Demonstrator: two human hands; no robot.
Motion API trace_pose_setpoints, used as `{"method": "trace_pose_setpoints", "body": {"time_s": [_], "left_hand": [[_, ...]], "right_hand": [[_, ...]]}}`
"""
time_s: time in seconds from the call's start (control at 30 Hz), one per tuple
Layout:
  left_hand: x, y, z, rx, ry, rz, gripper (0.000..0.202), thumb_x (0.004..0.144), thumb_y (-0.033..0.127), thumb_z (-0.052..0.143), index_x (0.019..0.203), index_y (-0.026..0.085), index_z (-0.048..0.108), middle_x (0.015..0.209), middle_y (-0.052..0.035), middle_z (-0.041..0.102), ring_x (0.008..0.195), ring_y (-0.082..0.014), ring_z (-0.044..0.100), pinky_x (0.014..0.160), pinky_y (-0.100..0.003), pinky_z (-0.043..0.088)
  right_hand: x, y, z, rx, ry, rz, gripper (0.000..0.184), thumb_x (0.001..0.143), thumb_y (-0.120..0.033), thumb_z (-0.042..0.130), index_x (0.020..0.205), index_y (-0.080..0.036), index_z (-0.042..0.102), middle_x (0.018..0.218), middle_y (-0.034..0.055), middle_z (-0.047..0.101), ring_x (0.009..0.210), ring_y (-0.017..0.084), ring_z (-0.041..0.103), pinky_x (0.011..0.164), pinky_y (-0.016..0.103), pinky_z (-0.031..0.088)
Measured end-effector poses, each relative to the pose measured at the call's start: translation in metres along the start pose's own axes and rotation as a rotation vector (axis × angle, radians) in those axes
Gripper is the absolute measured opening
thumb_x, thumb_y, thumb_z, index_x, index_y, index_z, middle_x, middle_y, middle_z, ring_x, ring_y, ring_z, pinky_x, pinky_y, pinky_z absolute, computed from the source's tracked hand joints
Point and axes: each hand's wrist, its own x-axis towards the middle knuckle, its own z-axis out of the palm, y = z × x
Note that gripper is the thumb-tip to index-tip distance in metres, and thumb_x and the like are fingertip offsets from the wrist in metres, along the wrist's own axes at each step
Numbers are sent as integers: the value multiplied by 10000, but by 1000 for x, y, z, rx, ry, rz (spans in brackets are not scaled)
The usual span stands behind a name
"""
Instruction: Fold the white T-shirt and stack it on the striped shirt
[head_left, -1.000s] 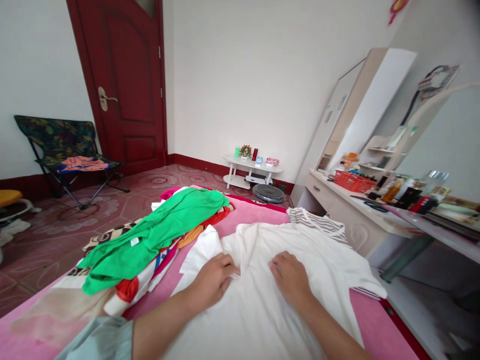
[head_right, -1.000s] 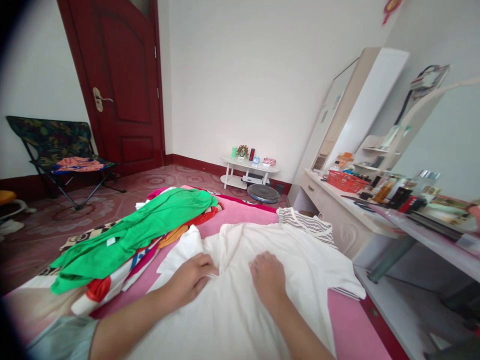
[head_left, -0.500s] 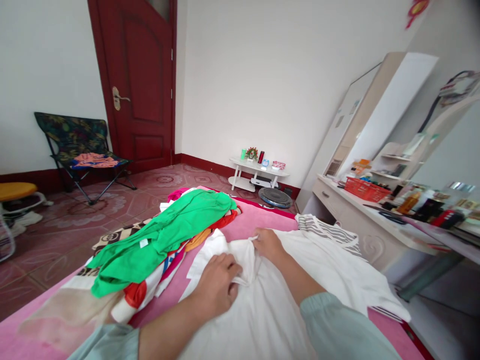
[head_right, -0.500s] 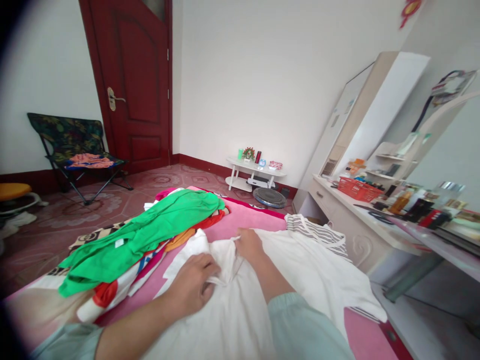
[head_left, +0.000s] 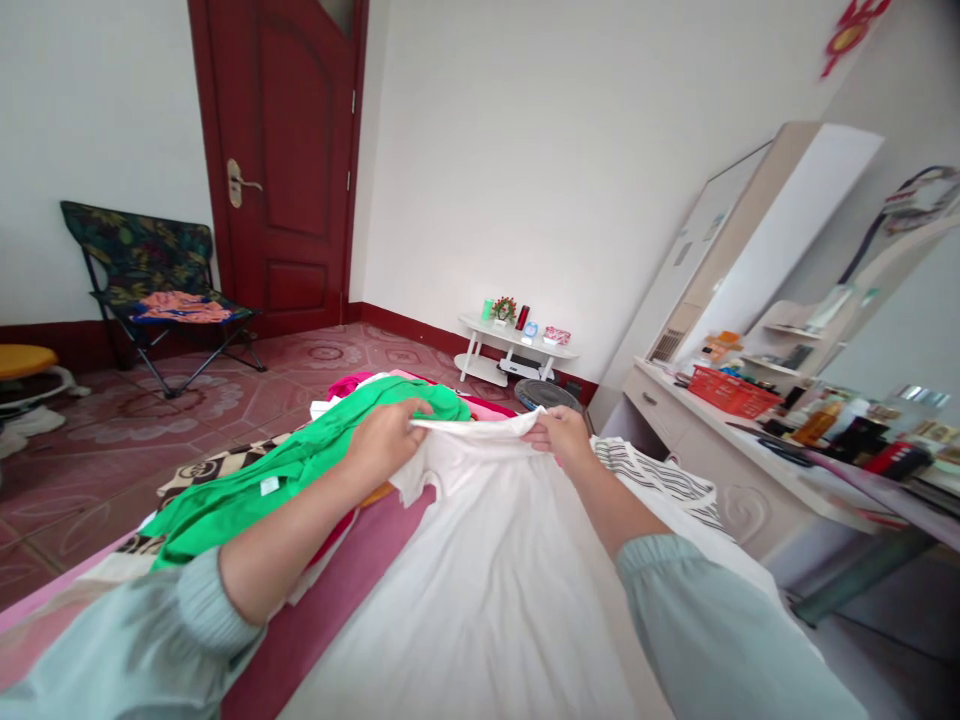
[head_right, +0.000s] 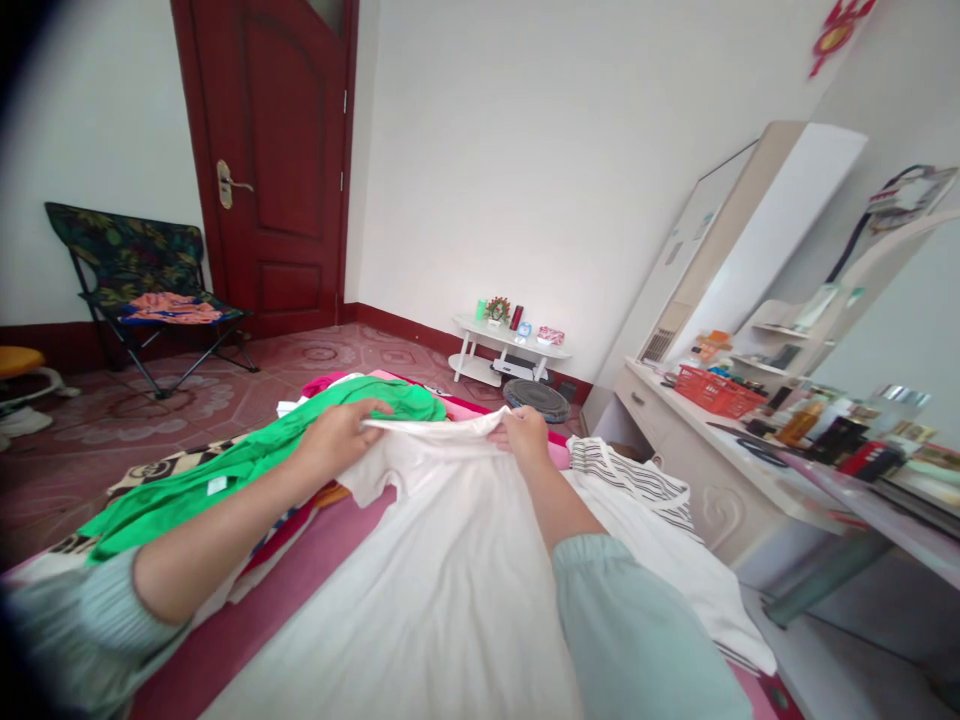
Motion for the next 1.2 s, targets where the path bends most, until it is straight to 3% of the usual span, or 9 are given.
{"method": "trace_pose_setpoints", "body": {"time_s": [0.17, 0.3, 0.37, 0.53, 0.63, 0.73, 0.87, 1.0, 1.2], "left_hand": [[36, -16, -17, 330, 96, -81, 350, 830, 288, 461, 1152, 278, 599, 982, -84, 680, 923, -315, 626, 742, -388, 466], [43, -35, -8, 531, 40, -52, 328, 841, 174, 394, 1064, 177, 634, 930, -156, 649, 875, -331, 615, 709, -416, 451], [42, -36, -5, 593, 92, 36, 353, 824, 96, 371, 1051, 147, 636, 1005, -183, 612, 961, -330, 572, 768, -435, 428], [32, 5, 3, 428, 214, 275, 401, 810, 69, 396, 1118, 204, 615, 1260, -156, 497, 1187, -328, 407, 942, -484, 327], [33, 41, 25, 272, 4, 325, 341, 832, 111, 409, 1052, 218, 647, 1129, -120, 589, 1124, -299, 484, 934, -437, 365], [44, 63, 59, 190, -191, 199, 342, 847, 133, 408, 1095, 218, 627, 1007, -112, 648, 984, -275, 593, 837, -392, 446], [69, 65, 102, 192, -251, 70, 318, 840, 131, 441, 1103, 141, 618, 1021, -161, 660, 941, -267, 639, 773, -346, 490], [82, 60, 129, 199, -321, 12, 260, 793, 99, 519, 1011, 129, 659, 994, -160, 678, 959, -243, 649, 822, -309, 487], [82, 57, 151, 194, -299, 0, 278, 824, 86, 474, 1038, 87, 652, 1035, -208, 661, 1011, -287, 632, 861, -371, 484]], "right_hand": [[17, 16, 44, 30, -71, -27, 114, 809, -230, 525, 919, -202, 506, 782, 30, 700, 724, 167, 696, 628, 263, 556], [8, 50, 74, 45, -144, -62, 458, 729, -176, 623, 1166, -227, 494, 1187, 66, 633, 977, 174, 652, 713, 266, 547], [4, 65, 74, -3, -131, -103, 571, 706, -155, 634, 1246, -232, 465, 1235, 71, 607, 980, 178, 647, 711, 268, 547], [17, 88, 18, -183, 92, -118, 347, 792, -187, 481, 1131, -155, 544, 1094, 81, 659, 891, 149, 652, 688, 225, 533], [27, 99, -25, -288, 186, -30, 390, 741, -154, 522, 1129, -126, 552, 923, 85, 687, 736, 150, 657, 591, 220, 520], [31, 111, -50, -363, 226, 71, 596, 669, -86, 580, 1254, -86, 470, 638, 23, 658, 506, 138, 609, 493, 219, 490], [36, 122, -61, -385, 230, 162, 707, 644, -73, 620, 1312, -48, 390, 438, -46, 569, 374, 160, 560, 414, 242, 474], [45, 131, -68, -337, 211, 230, 405, 654, -97, 629, 1049, -38, 564, 405, 6, 576, 377, 191, 584, 380, 253, 479], [48, 145, -73, -233, 223, 217, 136, 653, -48, 559, 766, -117, 590, 398, 11, 574, 408, 169, 608, 378, 207, 486]]}}
